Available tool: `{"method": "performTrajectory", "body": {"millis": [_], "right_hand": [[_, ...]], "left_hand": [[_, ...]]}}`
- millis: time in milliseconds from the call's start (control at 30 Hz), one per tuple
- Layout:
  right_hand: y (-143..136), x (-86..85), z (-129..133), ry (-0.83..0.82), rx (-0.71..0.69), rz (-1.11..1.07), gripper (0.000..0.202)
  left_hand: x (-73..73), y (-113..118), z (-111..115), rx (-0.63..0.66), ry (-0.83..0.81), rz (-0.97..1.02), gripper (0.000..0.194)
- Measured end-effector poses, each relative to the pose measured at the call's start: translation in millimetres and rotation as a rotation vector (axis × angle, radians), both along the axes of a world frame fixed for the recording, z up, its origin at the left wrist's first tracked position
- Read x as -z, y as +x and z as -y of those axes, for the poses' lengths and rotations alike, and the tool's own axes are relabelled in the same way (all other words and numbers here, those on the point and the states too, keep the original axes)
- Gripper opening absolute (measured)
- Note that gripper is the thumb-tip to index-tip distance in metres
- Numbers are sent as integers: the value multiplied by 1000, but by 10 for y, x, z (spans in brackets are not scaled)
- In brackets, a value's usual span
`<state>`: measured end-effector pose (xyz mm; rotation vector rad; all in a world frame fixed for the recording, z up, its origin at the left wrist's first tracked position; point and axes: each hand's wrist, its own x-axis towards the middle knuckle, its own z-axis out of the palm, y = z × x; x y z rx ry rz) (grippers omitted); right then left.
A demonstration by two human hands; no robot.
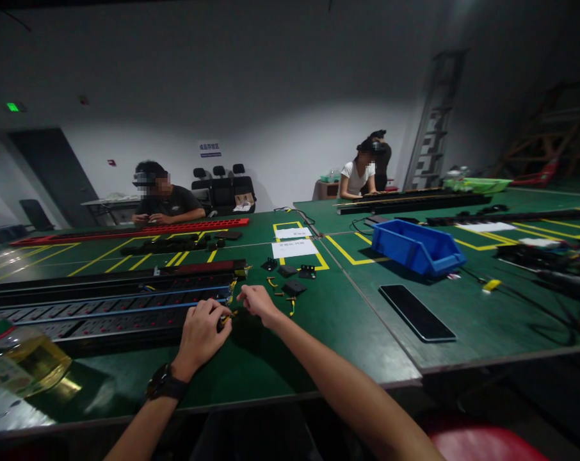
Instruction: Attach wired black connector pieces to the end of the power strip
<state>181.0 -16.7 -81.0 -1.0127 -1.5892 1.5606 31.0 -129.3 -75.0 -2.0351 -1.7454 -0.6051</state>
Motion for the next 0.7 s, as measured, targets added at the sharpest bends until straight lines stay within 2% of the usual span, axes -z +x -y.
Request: {"method": "performTrajectory", "body": {"millis": [100, 133, 200, 300, 500, 700], "right_hand": [[94, -73, 58, 535, -21, 523, 21], [126, -97, 85, 662, -24, 659, 23], [180, -134, 134, 800, -65, 831, 31], [219, -149, 161, 871, -169, 891, 29], [224, -113, 103, 932, -161, 856, 17], [211, -78, 82, 971, -215, 841, 18]], "left_hand": [[-4, 2, 0, -8, -2, 0, 11], [-5, 3, 0, -9, -2, 3, 11], [-6, 3, -1, -9, -3, 9, 11], [-4, 4, 0, -10, -5, 12, 10], [4, 1, -4, -18, -3, 24, 11], [13, -4, -8, -16, 0, 30, 11]]}}
